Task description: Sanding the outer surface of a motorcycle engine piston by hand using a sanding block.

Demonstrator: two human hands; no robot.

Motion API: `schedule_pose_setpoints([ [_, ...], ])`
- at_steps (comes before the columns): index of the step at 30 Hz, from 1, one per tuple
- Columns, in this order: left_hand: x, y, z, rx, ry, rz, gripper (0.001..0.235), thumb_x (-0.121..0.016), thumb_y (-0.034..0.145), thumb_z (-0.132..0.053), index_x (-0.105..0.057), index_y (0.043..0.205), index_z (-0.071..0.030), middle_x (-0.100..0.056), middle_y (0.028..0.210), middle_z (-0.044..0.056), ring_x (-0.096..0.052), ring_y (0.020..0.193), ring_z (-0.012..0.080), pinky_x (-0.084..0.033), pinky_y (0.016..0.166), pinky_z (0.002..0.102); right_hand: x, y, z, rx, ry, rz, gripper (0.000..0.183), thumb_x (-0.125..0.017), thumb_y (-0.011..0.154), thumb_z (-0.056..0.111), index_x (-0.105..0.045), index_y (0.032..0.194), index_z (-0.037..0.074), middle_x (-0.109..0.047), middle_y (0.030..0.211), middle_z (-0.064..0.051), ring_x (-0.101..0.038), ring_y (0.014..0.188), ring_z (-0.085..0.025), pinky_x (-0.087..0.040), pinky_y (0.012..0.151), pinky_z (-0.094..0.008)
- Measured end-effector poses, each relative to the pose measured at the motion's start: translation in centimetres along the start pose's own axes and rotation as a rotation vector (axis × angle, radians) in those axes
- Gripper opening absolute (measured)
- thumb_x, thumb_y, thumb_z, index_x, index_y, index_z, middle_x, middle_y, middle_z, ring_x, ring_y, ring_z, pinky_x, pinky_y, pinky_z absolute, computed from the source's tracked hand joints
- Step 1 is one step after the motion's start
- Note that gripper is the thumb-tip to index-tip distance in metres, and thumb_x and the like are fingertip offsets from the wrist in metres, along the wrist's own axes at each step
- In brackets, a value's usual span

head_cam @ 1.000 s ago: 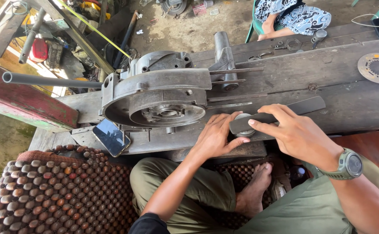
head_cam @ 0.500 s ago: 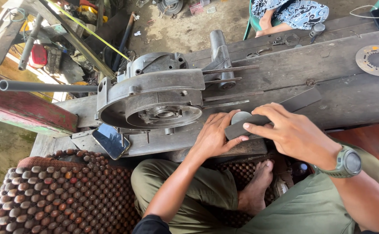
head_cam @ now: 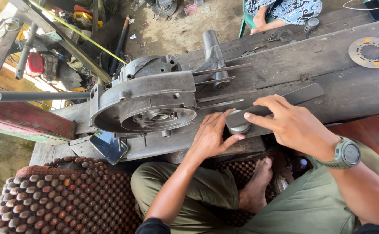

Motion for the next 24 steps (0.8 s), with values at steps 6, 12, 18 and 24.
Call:
schedule_pose_setpoints([
  [6, -0.4, 0.1, 0.0, -0.005, 0.020, 0.030, 0.077, -0.052, 0.099, -0.060, -0.044, 0.147, -0.001, -0.069, 0.127, 0.013, -0.063, 0.114, 0.0346, -0.046, 0.099, 0.048, -0.2, 0.0, 2.0, 0.099, 0.099, -0.010, 0.066, -0.055, 0.076, -0.015, -0.064, 0.131, 0.020, -0.052, 0.132, -0.013, -0.054, 0.119, -0.027, -0.058, 0.047, -0.035],
  [12, -0.3, 0.5, -0.4, 0.012, -0.025, 0.047, 0.076, -0.054, 0.098, -0.059, -0.045, 0.146, -0.002, -0.067, 0.129, 0.014, -0.063, 0.116, 0.0332, -0.046, 0.100, 0.046, 0.1, -0.3, 0.5, 0.059, 0.020, 0.002, 0.069, -0.059, 0.073, -0.012, -0.062, 0.133, 0.021, -0.052, 0.132, -0.014, -0.055, 0.114, -0.028, -0.060, 0.050, -0.036],
  [18, -0.6, 0.3, -0.1, 0.010, -0.009, 0.036, 0.076, -0.053, 0.099, -0.060, -0.045, 0.148, -0.003, -0.068, 0.130, 0.013, -0.062, 0.117, 0.0337, -0.047, 0.099, 0.048, -0.2, -0.4, 1.6, 0.100, 0.058, -0.016, 0.071, -0.058, 0.073, -0.015, -0.063, 0.133, 0.022, -0.053, 0.131, -0.015, -0.054, 0.118, -0.028, -0.060, 0.052, -0.032],
  [24, -0.8, 0.4, 0.0, 0.010, -0.016, 0.044, 0.078, -0.053, 0.098, -0.061, -0.043, 0.148, -0.002, -0.066, 0.131, 0.016, -0.062, 0.119, 0.0340, -0.045, 0.102, 0.047, -0.4, -0.4, -0.2, 0.032, 0.008, 0.017, 0.071, -0.060, 0.074, -0.011, -0.061, 0.135, 0.024, -0.052, 0.131, -0.011, -0.054, 0.115, -0.027, -0.060, 0.048, -0.035],
])
Point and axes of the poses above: each hand's wrist, its own y-axis towards the middle knuckle, its own x-axis out of the back of the hand, z = x × y, the point moved 10 cm from there along y, towards the middle knuckle
